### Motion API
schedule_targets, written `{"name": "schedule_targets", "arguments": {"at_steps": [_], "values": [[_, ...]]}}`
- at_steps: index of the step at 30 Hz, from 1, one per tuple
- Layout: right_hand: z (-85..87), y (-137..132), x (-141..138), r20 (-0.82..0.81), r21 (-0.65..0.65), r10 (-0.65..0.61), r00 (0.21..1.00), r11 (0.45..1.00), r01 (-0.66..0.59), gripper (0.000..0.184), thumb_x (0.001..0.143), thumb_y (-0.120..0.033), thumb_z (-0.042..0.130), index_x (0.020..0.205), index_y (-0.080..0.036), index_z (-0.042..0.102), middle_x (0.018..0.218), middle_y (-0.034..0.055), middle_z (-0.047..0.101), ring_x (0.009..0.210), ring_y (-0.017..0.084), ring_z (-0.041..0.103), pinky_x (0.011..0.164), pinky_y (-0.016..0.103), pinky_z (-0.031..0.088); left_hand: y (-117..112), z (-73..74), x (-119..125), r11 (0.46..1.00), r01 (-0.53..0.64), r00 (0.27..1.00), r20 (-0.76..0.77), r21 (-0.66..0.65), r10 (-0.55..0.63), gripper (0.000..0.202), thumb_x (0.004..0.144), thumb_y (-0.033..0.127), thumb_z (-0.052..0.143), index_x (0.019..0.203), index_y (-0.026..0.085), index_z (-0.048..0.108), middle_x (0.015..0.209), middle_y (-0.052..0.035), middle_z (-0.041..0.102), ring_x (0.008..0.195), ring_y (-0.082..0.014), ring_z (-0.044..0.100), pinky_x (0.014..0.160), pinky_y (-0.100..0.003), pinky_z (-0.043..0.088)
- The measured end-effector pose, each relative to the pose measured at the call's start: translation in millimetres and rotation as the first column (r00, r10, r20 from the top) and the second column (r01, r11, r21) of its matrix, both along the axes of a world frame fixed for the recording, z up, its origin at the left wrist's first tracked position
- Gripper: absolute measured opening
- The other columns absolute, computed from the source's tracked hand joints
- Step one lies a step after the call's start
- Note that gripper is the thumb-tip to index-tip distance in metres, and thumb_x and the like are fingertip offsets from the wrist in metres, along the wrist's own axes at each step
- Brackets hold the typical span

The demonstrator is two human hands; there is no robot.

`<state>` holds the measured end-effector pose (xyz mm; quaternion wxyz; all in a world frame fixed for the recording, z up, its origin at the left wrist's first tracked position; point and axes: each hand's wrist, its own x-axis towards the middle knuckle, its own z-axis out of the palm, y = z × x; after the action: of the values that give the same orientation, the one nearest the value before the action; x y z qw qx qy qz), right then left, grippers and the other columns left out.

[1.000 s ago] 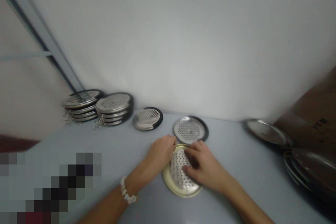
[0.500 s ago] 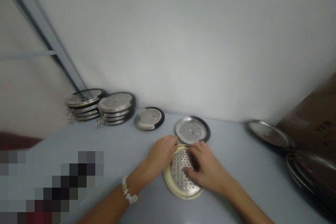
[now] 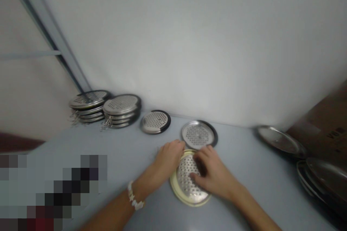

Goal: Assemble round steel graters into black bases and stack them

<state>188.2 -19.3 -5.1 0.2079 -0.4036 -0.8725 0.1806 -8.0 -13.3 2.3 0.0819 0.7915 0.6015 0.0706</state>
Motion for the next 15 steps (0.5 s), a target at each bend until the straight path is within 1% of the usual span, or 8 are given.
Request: {"name": "schedule_targets", "arguments": {"at_steps": [4,8,11,15], "values": [[0.8,-0.9,0.5,-0.028,-0.008,-0.008,1.000,1.000,0.007,0.023,0.073,-0.025,0.073,0.087,-0.019,0.055,0.100,0.0068,0.053,0.098,0.026,0.047,0.087,0.042,0.042,-0.5,-0.8,2.0,1.000,0.005,0.999,-0.032,-0.010,-0.006,0.022,0.098,0.016,0.040,0.101,0.020,0.061,0.100,-0.0071,0.068,0.086,-0.0218,0.066,0.072,-0.031,0.047],[7.3,-4.1,0.1,-0.054,-0.043,-0.020,0.998,0.999,0.018,0.030,0.073,-0.023,0.073,0.097,-0.020,0.056,0.106,0.0075,0.055,0.101,0.027,0.048,0.090,0.042,0.042,-0.6,-1.4,1.2,1.000,0.023,0.999,-0.024,-0.017,-0.023,0.021,0.098,0.016,0.040,0.102,0.020,0.060,0.102,-0.0073,0.067,0.087,-0.0223,0.066,0.073,-0.032,0.048],[12.2,-5.9,-0.1,-0.029,-0.062,-0.034,0.999,0.998,0.032,0.033,0.074,-0.024,0.073,0.103,-0.021,0.057,0.104,0.0066,0.059,0.102,0.027,0.048,0.090,0.042,0.040,-0.1,-3.3,0.3,0.999,0.021,0.999,-0.024,-0.024,-0.022,0.021,0.098,0.015,0.040,0.102,0.020,0.060,0.103,-0.0075,0.067,0.088,-0.0223,0.065,0.075,-0.032,0.048],[13.9,-6.5,-0.3,-0.006,-0.076,-0.047,0.999,0.996,0.046,0.034,0.074,-0.026,0.074,0.104,-0.020,0.059,0.104,0.0069,0.062,0.102,0.028,0.049,0.091,0.042,0.040,0.9,-6.4,0.4,1.000,0.025,0.999,-0.034,-0.013,-0.026,0.020,0.098,0.016,0.040,0.103,0.020,0.059,0.103,-0.0073,0.066,0.088,-0.0224,0.065,0.075,-0.032,0.048]]}}
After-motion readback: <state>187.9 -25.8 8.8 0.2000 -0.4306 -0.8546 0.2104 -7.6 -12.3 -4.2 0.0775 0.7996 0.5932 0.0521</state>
